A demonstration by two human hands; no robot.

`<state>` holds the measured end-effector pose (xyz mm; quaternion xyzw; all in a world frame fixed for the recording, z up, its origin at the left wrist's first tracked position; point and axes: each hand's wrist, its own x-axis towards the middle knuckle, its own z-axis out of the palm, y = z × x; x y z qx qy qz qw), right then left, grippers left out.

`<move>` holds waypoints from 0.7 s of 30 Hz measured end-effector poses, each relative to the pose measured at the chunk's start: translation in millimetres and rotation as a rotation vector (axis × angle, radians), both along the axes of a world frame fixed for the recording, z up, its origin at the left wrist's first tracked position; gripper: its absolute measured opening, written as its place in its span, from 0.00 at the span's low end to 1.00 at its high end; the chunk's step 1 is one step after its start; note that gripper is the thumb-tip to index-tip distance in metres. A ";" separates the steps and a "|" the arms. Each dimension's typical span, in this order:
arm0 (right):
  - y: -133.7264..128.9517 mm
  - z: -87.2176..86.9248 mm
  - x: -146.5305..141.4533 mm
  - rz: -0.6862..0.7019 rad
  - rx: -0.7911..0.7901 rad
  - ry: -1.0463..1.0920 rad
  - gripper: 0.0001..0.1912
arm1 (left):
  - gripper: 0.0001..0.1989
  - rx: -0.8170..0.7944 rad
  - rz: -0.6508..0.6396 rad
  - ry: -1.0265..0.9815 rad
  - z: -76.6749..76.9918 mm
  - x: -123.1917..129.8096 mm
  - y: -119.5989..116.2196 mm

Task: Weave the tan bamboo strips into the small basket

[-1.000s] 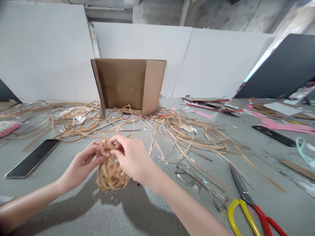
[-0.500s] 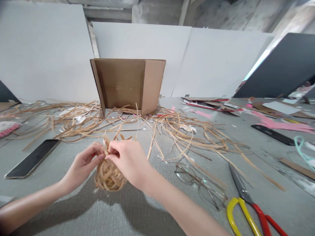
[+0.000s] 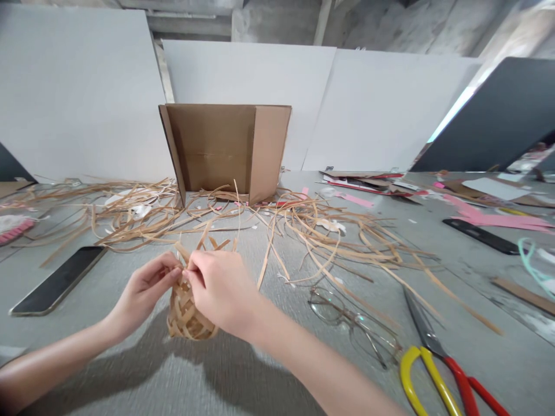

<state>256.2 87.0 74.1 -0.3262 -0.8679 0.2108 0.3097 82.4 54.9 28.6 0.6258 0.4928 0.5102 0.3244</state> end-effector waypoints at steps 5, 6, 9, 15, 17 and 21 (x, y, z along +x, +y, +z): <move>1.2 4.8 3.5 0.039 -0.052 0.013 0.09 | 0.17 -0.058 -0.043 -0.073 4.9 2.0 -2.0; 2.3 5.5 4.2 0.045 -0.071 0.028 0.09 | 0.18 -0.055 -0.042 -0.083 5.3 1.7 -1.4; 4.6 7.7 6.4 0.067 -0.107 0.061 0.08 | 0.18 -0.028 -0.021 -0.110 4.6 0.0 0.0; 4.4 7.4 7.1 0.083 -0.074 0.131 0.09 | 0.15 0.053 0.019 -0.144 -2.9 -3.1 0.9; 5.3 7.6 7.7 0.081 -0.035 0.155 0.08 | 0.15 0.099 0.056 -0.137 -7.3 -3.9 4.1; 12.4 15.1 16.0 0.026 0.130 0.286 0.08 | 0.14 0.152 0.167 -0.117 -16.1 -7.1 15.3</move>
